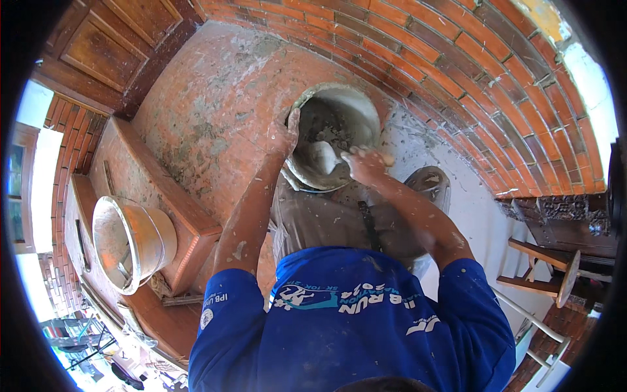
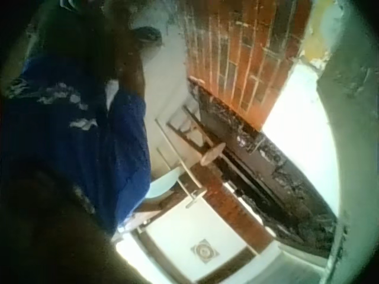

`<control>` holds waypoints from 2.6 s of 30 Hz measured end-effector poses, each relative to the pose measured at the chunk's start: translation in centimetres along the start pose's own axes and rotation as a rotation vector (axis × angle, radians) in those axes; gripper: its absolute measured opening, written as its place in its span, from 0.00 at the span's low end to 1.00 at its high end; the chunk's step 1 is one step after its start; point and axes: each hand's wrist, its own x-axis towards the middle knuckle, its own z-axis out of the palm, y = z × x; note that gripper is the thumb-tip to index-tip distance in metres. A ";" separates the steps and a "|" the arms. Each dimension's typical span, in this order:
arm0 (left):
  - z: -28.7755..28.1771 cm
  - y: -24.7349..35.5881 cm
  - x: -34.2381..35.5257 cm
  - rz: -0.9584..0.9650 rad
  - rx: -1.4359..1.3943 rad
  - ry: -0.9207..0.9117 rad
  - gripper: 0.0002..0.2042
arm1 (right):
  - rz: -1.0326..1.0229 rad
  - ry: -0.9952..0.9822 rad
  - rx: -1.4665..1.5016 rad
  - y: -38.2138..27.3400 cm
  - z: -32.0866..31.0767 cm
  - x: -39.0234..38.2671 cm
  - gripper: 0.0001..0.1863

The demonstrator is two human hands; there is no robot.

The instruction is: Applying mortar to the top of a brick wall and smoothing it with a trowel.

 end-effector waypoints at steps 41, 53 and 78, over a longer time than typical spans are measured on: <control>1.2 -4.6 0.4 0.271 -0.266 0.269 0.20 | 0.228 0.406 0.564 3.6 -7.4 -6.6 0.16; 2.7 2.6 -2.3 0.127 -0.070 0.075 0.21 | 0.400 1.077 0.191 12.8 -38.4 -19.2 0.13; 4.9 5.0 -2.2 0.184 0.002 0.080 0.18 | 0.794 1.002 -0.327 18.9 -52.0 -21.5 0.29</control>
